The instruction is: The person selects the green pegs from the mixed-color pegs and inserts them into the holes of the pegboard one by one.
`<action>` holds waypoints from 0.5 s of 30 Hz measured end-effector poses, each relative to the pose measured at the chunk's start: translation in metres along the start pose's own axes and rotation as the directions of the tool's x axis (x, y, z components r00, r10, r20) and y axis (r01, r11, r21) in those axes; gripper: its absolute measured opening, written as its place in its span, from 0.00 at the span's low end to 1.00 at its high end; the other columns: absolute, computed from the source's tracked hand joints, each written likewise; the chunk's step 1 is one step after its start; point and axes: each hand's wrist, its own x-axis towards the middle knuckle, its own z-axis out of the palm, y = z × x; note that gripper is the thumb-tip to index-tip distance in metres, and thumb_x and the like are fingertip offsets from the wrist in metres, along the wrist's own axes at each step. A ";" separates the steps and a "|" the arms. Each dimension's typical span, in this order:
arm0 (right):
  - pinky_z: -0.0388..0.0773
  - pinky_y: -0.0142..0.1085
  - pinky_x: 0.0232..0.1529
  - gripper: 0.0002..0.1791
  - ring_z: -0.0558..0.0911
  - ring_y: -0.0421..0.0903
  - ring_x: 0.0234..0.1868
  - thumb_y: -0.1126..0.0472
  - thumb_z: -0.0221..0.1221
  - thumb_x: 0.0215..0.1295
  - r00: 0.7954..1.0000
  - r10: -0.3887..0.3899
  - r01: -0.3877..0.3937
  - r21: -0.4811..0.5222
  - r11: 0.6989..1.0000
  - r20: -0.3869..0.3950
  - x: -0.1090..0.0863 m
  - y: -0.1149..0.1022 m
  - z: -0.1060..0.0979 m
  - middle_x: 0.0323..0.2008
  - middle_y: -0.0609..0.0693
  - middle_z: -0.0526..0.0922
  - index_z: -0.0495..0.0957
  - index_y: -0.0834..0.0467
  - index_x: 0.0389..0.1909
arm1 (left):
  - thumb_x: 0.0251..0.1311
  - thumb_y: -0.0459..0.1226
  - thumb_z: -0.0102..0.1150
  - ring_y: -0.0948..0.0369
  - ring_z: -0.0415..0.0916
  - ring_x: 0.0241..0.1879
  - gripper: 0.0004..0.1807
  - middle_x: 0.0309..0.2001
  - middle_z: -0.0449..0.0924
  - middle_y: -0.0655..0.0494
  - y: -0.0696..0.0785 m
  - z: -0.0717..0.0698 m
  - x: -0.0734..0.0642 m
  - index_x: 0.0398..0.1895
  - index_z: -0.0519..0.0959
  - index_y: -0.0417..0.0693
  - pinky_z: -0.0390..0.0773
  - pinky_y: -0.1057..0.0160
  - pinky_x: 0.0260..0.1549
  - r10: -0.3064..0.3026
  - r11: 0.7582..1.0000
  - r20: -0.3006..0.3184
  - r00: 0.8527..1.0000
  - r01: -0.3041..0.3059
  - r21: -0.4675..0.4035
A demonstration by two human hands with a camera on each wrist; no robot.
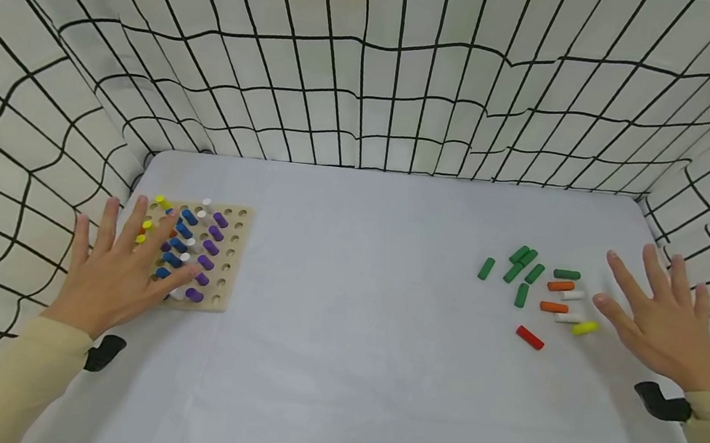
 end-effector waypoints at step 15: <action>0.19 0.76 0.74 0.44 0.22 0.71 0.82 0.34 0.44 0.78 0.993 -0.118 0.117 0.091 0.989 0.011 0.028 -0.048 0.003 0.84 0.60 0.23 0.36 0.42 0.85 | 0.66 0.74 0.41 0.36 0.17 0.83 0.55 0.85 0.29 0.38 -0.023 0.017 0.003 0.86 0.41 0.55 0.16 0.27 0.75 -0.011 1.000 0.026 1.000 0.012 -0.017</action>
